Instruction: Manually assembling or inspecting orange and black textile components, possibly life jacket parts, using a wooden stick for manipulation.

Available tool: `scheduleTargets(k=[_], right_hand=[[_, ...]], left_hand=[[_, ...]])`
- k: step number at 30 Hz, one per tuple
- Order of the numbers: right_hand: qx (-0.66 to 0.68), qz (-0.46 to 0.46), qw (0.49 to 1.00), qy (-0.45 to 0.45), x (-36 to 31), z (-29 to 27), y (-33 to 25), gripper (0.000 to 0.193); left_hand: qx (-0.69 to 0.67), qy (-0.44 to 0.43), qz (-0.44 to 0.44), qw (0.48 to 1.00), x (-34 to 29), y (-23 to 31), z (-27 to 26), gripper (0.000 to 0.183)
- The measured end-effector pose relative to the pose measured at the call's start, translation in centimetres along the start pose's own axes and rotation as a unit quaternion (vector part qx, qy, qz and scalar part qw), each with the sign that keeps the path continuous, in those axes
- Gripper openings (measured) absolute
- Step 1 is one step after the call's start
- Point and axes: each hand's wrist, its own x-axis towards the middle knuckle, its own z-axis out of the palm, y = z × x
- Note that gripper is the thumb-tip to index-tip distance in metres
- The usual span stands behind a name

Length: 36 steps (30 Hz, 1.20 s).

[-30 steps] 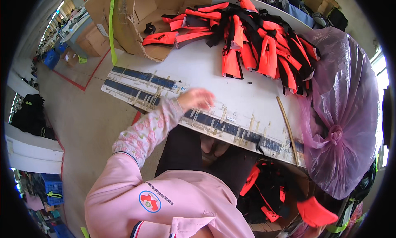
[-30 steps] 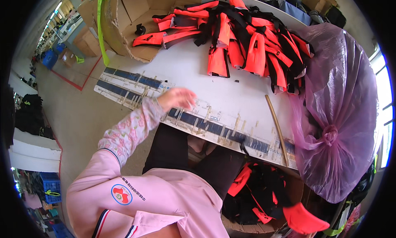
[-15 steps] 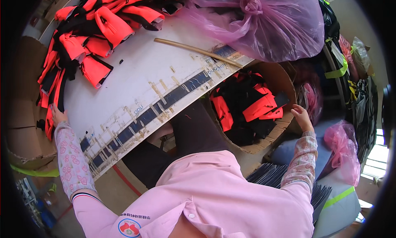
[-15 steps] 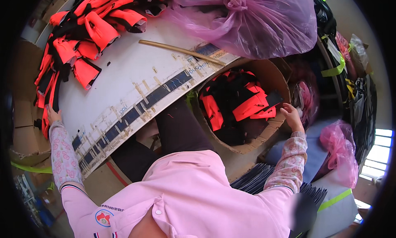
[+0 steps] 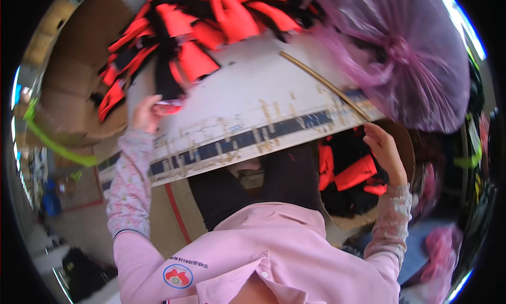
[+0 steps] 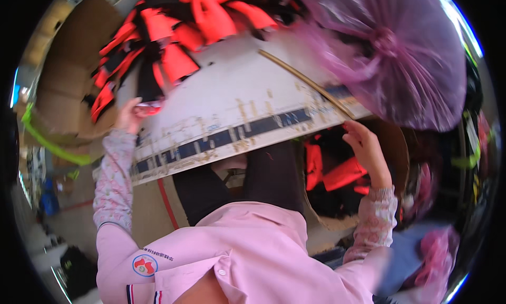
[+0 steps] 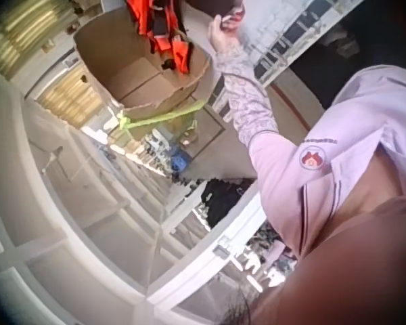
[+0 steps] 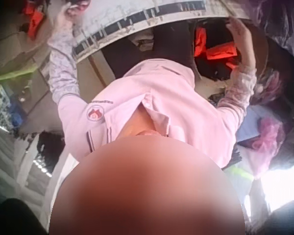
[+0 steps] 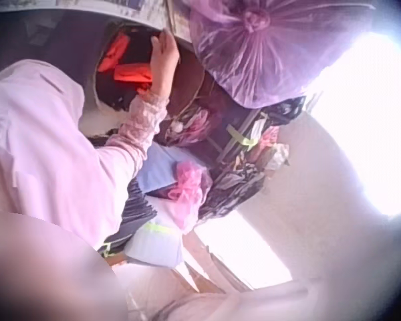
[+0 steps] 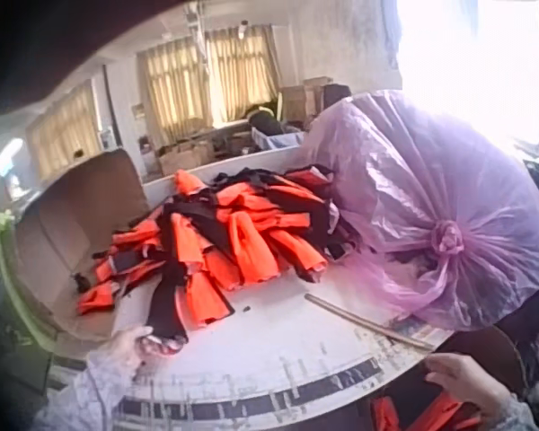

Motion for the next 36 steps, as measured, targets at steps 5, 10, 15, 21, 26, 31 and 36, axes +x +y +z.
scheduleTargets(k=[5,10,15,21,26,31,36], right_hand=[[0.064,-0.211,0.957,-0.190,2.6,10.3,-11.2,0.060],[0.007,-0.341,0.916,-0.212,2.5,18.2,-15.6,0.067],[-0.013,-0.318,0.919,-0.231,2.0,22.4,-15.2,0.062],[-0.062,-0.305,0.931,-0.193,-0.7,23.0,-14.1,0.055],[-0.012,-0.320,0.932,-0.168,-2.2,20.9,-16.0,0.056],[0.014,-0.415,0.886,-0.209,-3.6,16.5,-18.9,0.057],[0.012,-0.403,0.896,-0.186,-4.2,12.5,-19.6,0.059]], left_hand=[[-0.179,0.003,-0.099,0.979,-10.7,-4.7,7.9,0.011],[-0.189,0.006,-0.076,0.979,-16.3,-8.4,10.0,0.007],[-0.061,-0.078,-0.125,0.987,-19.7,-10.3,9.7,0.014],[-0.003,0.015,-0.102,0.995,-16.8,-9.3,5.1,0.028],[0.024,0.081,-0.041,0.996,-8.9,-6.9,2.7,0.038],[0.016,0.106,-0.010,0.994,-2.0,-5.2,3.8,0.074],[-0.091,0.075,0.061,0.991,5.9,-0.5,2.2,0.097]])
